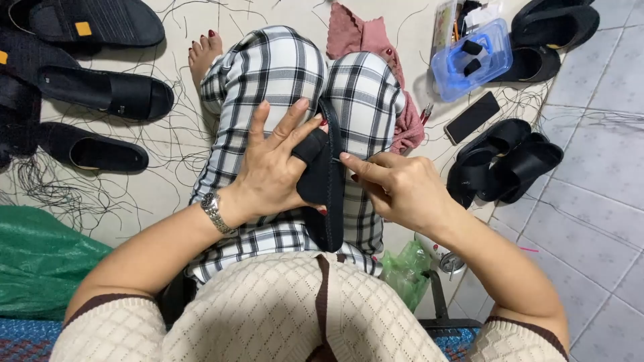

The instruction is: Hand-sewing the upper strap of a black sandal to the sole using a needle and thread while sitting on the floor.

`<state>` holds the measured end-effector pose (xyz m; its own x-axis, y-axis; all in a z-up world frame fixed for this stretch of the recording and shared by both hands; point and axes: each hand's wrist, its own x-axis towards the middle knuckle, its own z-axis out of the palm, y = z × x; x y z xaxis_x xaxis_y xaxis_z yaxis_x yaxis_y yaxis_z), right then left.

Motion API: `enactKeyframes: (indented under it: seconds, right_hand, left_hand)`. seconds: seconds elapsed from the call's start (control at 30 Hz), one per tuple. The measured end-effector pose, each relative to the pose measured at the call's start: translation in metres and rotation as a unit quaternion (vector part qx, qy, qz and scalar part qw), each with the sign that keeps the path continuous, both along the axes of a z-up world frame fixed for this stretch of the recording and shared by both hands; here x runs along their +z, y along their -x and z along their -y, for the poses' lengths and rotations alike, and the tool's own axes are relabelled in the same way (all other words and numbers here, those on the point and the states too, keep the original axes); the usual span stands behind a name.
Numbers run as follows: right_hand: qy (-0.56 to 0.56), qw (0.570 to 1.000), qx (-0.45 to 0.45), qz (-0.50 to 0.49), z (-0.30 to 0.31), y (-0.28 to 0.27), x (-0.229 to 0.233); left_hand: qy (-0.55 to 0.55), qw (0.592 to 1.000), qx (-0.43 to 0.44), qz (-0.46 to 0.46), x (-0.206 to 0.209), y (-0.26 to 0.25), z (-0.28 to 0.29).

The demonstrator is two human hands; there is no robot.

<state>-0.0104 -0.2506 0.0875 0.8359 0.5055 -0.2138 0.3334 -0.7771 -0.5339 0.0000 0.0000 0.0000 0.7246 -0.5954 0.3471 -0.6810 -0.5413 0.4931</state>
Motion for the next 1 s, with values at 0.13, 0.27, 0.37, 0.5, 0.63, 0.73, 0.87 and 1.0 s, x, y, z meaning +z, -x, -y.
enactKeyframes:
  seconds: [0.13,0.27,0.37,0.5,0.63,0.73,0.87,1.0]
  right_hand:
    - [0.016,1.0,0.011,0.008,-0.005,-0.003,0.003]
    - [-0.031,0.999,0.002,0.025,-0.005,-0.01,-0.001]
    - [-0.082,0.996,-0.026,-0.009,-0.005,-0.007,-0.002]
    - [-0.043,0.998,-0.017,0.047,-0.009,-0.004,-0.007]
    - [-0.002,0.992,0.023,0.121,-0.01,-0.008,-0.004]
    - [-0.133,0.991,-0.005,0.017,-0.001,-0.009,-0.001]
    - [0.005,0.974,0.024,0.223,0.005,0.012,0.01]
    - [-0.061,0.95,0.03,0.304,-0.026,0.024,0.015]
  left_hand:
    - [0.002,1.0,0.001,0.001,-0.007,0.004,0.0]
    - [0.016,1.0,0.002,0.017,-0.007,-0.004,0.004]
    - [0.016,1.0,0.0,0.016,-0.006,-0.001,0.004]
    - [0.003,1.0,-0.004,0.018,-0.005,-0.003,0.005]
    - [-0.01,1.0,-0.003,0.027,0.0,-0.003,0.004]
    - [-0.006,0.999,-0.018,0.037,0.003,0.01,-0.005]
    - [0.026,0.993,0.11,-0.035,0.01,0.059,-0.046]
    - [0.248,0.893,0.126,-0.353,0.037,0.09,-0.08]
